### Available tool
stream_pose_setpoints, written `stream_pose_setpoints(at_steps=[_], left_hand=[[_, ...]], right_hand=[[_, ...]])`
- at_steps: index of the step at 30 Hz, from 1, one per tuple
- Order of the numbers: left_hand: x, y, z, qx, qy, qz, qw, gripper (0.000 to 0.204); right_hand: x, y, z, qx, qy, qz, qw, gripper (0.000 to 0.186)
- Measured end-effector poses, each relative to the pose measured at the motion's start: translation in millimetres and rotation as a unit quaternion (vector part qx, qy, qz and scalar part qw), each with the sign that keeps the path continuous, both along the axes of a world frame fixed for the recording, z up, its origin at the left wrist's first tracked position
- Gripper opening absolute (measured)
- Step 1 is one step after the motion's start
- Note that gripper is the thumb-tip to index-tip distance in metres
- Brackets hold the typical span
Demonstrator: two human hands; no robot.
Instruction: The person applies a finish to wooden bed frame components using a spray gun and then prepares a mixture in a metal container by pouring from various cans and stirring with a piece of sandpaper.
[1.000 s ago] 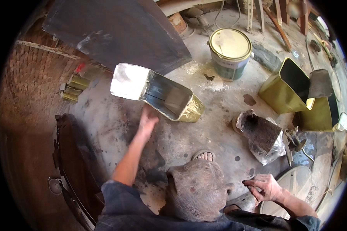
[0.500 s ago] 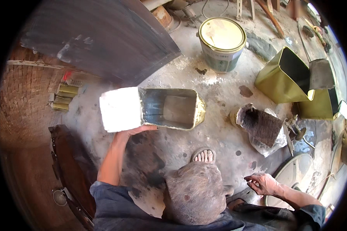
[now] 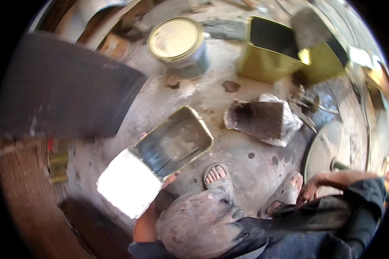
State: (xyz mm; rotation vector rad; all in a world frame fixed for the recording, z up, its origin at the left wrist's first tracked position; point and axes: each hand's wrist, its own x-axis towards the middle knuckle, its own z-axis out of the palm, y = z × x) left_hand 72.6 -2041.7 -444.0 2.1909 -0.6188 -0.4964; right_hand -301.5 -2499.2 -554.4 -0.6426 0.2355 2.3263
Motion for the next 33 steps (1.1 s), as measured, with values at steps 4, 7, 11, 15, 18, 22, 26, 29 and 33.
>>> stream_pose_setpoints(at_steps=[4,7,11,15,18,22,26,29,33], left_hand=[[4,-13,2,0.018,0.002,-0.017,1.0,0.056],[2,-51,38,-0.04,-0.017,0.016,0.999,0.039],[22,-32,57,0.018,0.008,-0.069,0.997,0.039],[11,-47,113,0.163,0.2,-0.003,0.966,0.045],[-1,-105,132,0.106,0.249,0.019,0.963,0.058],[-2,-100,108,0.104,0.13,-0.051,0.985,0.077],[0,-110,98,0.094,0.145,-0.07,0.982,0.083],[2,-123,97,0.085,0.148,-0.093,0.981,0.084],[8,-133,87,0.056,0.138,-0.129,0.98,0.091]], right_hand=[[25,18,6,0.015,0.01,0.025,1.0,0.053],[43,17,37,-0.011,-0.037,0.036,0.999,0.057],[16,25,11,0.036,0.032,0.003,0.999,0.063],[35,34,5,0.049,0.008,0.043,0.998,0.062],[27,36,6,0.051,0.024,0.051,0.997,0.06],[27,39,-1,0.086,0.01,0.067,0.994,0.059],[27,41,-4,0.088,0.008,0.067,0.994,0.058],[23,41,-10,0.087,0.015,0.065,0.994,0.059],[31,45,2,0.079,0.003,0.091,0.993,0.059]])
